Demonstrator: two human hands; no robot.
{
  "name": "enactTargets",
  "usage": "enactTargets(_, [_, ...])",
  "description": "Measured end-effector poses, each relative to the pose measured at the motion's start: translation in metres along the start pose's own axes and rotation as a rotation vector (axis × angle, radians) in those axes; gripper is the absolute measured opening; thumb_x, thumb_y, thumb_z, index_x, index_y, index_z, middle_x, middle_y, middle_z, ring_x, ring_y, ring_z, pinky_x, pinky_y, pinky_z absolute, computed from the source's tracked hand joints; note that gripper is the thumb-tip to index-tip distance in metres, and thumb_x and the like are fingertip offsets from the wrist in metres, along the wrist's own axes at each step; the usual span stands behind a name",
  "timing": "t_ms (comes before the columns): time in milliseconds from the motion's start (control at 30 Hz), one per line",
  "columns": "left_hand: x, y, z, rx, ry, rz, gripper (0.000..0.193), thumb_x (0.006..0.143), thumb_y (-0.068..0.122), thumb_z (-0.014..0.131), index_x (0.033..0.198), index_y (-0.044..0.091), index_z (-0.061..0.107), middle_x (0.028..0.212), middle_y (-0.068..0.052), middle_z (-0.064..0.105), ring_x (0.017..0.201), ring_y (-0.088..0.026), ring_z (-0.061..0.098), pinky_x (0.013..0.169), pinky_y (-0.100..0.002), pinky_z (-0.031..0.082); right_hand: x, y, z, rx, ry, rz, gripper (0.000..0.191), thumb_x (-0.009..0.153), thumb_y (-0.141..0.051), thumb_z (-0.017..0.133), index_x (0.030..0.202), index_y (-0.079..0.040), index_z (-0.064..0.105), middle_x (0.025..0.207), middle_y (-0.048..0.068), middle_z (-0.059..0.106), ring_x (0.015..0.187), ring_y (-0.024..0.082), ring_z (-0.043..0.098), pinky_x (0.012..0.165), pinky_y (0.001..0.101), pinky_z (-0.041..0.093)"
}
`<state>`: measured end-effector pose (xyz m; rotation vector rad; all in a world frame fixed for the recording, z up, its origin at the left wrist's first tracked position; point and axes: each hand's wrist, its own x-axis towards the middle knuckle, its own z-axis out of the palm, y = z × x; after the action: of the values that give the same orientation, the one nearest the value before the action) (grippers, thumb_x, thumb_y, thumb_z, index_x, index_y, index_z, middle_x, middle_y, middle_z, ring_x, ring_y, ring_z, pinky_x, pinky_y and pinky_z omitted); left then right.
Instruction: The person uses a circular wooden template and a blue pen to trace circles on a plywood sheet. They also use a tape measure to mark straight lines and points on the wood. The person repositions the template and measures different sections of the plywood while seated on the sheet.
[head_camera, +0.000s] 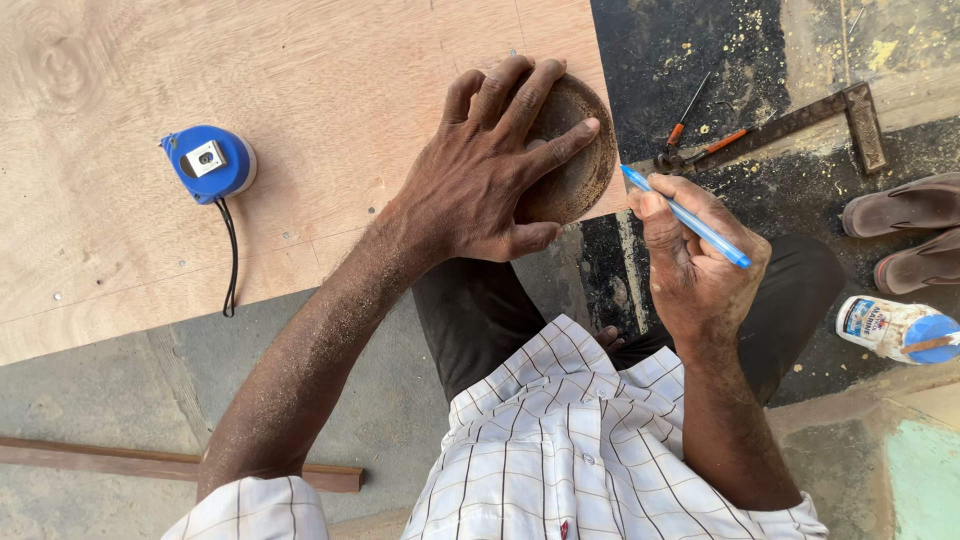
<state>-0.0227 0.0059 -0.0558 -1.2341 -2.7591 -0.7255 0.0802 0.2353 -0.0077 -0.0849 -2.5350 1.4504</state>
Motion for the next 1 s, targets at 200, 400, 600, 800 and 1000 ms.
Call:
enactTargets(200, [0.001, 0.001, -0.003, -0.002, 0.007, 0.015, 0.092, 0.073, 0.061, 0.072, 0.158, 0.031, 0.049, 0.167, -0.022, 0.021, 0.152, -0.046, 0.023, 0.122, -0.065, 0.02, -0.005, 0.001, -0.003, 0.011, -0.008, 0.041, 0.028, 0.109, -0.018, 0.07, 0.123, 0.006, 0.07, 0.106, 0.013, 0.078, 0.096, 0.013, 0.075, 0.079, 0.0238, 0.059])
enactTargets(400, [0.001, 0.002, -0.006, -0.016, 0.004, 0.014, 0.09, 0.075, 0.062, 0.069, 0.157, 0.03, 0.049, 0.166, -0.023, 0.023, 0.151, -0.046, 0.024, 0.121, -0.065, 0.019, 0.002, 0.003, 0.0, -0.151, 0.023, -0.102, 0.026, 0.111, -0.022, 0.073, 0.122, 0.002, 0.074, 0.109, 0.014, 0.078, 0.1, 0.017, 0.076, 0.084, 0.0291, 0.06])
enactTargets(600, [0.003, 0.004, -0.009, -0.024, 0.002, 0.018, 0.091, 0.073, 0.061, 0.069, 0.156, 0.028, 0.051, 0.165, -0.024, 0.024, 0.151, -0.046, 0.023, 0.121, -0.065, 0.02, 0.01, 0.004, 0.002, -0.175, 0.014, -0.083, 0.025, 0.109, -0.021, 0.074, 0.121, 0.001, 0.075, 0.106, 0.013, 0.078, 0.096, 0.015, 0.074, 0.082, 0.0278, 0.059])
enactTargets(800, [0.003, 0.005, -0.011, -0.034, 0.003, 0.007, 0.092, 0.071, 0.059, 0.07, 0.155, 0.027, 0.052, 0.165, -0.024, 0.024, 0.151, -0.046, 0.023, 0.121, -0.065, 0.019, 0.015, 0.007, 0.005, -0.12, 0.011, -0.045, 0.026, 0.109, -0.02, 0.073, 0.122, 0.002, 0.074, 0.104, 0.012, 0.078, 0.09, 0.008, 0.071, 0.075, 0.024, 0.057])
enactTargets(1000, [0.004, 0.005, -0.009, -0.028, -0.002, 0.002, 0.089, 0.073, 0.059, 0.067, 0.155, 0.028, 0.051, 0.165, -0.023, 0.023, 0.151, -0.045, 0.022, 0.121, -0.066, 0.019, 0.017, 0.008, 0.004, -0.127, -0.001, -0.087, 0.026, 0.11, -0.021, 0.072, 0.123, 0.002, 0.073, 0.106, 0.012, 0.078, 0.094, 0.01, 0.073, 0.077, 0.0249, 0.059])
